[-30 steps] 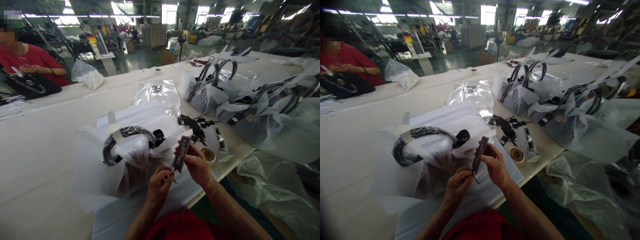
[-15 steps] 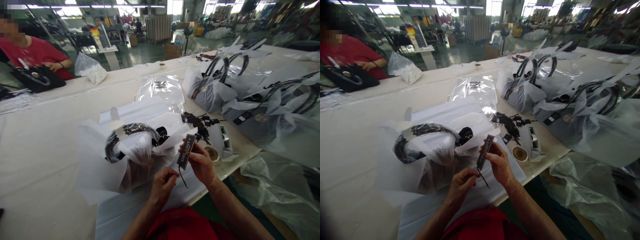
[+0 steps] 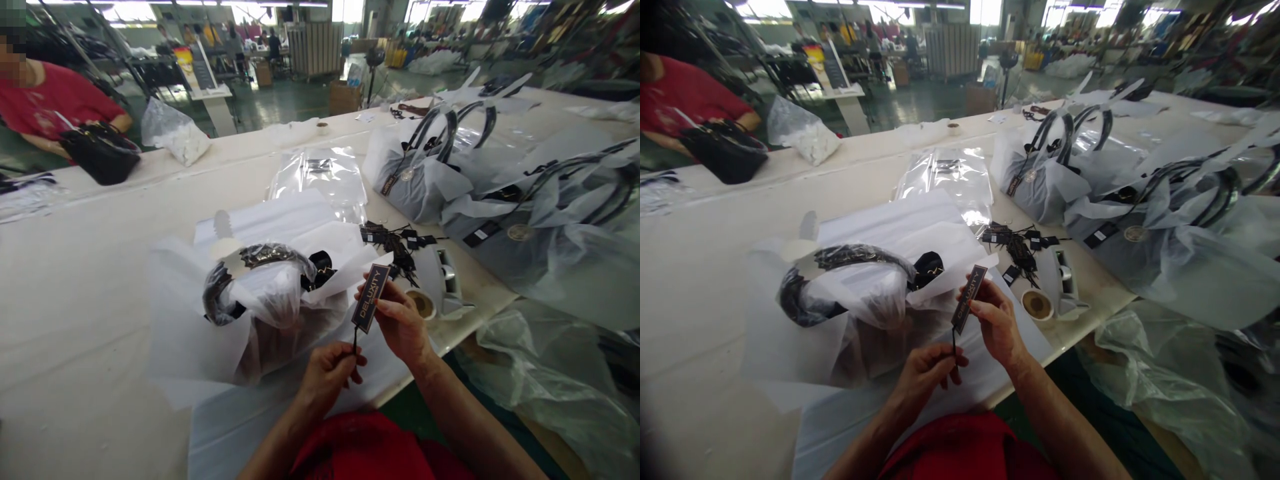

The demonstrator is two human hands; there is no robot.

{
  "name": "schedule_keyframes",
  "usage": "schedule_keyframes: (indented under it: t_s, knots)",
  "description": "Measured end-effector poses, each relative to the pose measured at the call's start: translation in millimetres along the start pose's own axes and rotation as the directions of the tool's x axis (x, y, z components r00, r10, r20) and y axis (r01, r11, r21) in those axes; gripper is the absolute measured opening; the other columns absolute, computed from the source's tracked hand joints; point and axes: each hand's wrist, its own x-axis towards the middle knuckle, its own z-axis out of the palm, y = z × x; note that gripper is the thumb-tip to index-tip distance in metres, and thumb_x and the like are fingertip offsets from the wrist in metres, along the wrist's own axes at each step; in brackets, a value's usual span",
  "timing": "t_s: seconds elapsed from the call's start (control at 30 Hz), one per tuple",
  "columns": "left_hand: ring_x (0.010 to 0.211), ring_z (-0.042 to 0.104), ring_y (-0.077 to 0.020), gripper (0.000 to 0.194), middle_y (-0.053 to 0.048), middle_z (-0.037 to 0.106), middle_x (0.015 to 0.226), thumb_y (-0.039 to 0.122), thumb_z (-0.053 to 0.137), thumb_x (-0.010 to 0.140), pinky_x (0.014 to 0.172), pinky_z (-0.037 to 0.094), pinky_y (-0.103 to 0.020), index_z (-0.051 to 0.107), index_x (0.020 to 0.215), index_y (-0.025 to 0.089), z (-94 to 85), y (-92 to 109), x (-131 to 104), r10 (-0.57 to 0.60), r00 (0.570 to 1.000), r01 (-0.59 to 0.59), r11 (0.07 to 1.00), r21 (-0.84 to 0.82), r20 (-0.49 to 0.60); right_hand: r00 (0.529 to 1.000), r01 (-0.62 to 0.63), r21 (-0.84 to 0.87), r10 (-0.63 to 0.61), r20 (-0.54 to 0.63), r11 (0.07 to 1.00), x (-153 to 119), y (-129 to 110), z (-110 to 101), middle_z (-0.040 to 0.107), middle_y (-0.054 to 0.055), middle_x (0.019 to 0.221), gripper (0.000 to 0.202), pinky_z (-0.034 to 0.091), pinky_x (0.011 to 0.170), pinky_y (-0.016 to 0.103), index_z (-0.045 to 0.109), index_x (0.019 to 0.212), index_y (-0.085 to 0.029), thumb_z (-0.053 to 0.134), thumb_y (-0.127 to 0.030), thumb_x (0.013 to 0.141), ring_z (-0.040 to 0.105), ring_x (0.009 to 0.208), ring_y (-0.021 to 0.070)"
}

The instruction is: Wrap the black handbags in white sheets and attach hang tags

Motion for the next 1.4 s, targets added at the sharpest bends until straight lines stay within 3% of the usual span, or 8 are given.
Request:
schedule_keyframes:
  t_s: [0.37,1.0,1.4]
  knots:
    - [0.046,0.057,-0.0132,0.031,-0.007,0.067,0.068,0.041,0.059,0.062,0.039,0.035,-0.020,0.058,0.075,0.012,-0.6,-1,-2,-0.046,0.997,0.049,0.998,-0.047,0.063,1.000,-0.015,0.005,0.015,-0.016,1.000,0,3,-4,0.067,0.002,0.086,0.041,0.048,0.068,0.031,0.064,0.101,-0.022,0.067,-0.024,0.061,0.063,0.079,0.0199]
    - [0.036,0.052,-0.0082,0.036,-0.008,0.069,0.073,0.043,0.046,0.059,0.031,0.024,-0.017,0.055,0.076,0.013,-2.8,1,-1,-0.115,0.992,0.109,0.988,0.107,0.052,0.999,-0.044,-0.012,0.044,-0.022,0.999,1,9,-2,0.067,0.002,0.087,0.042,0.048,0.066,0.029,0.065,0.101,-0.021,0.067,-0.024,0.059,0.062,0.078,0.0187]
    - [0.038,0.053,-0.0086,0.032,-0.008,0.068,0.071,0.040,0.047,0.058,0.033,0.025,-0.017,0.055,0.074,0.013,-6.7,1,-1,-0.115,0.992,0.111,0.990,0.082,0.046,0.998,-0.056,-0.007,0.056,-0.021,0.998,2,14,-2,0.067,0.003,0.086,0.043,0.049,0.066,0.027,0.065,0.102,-0.020,0.066,-0.023,0.059,0.063,0.079,0.0180]
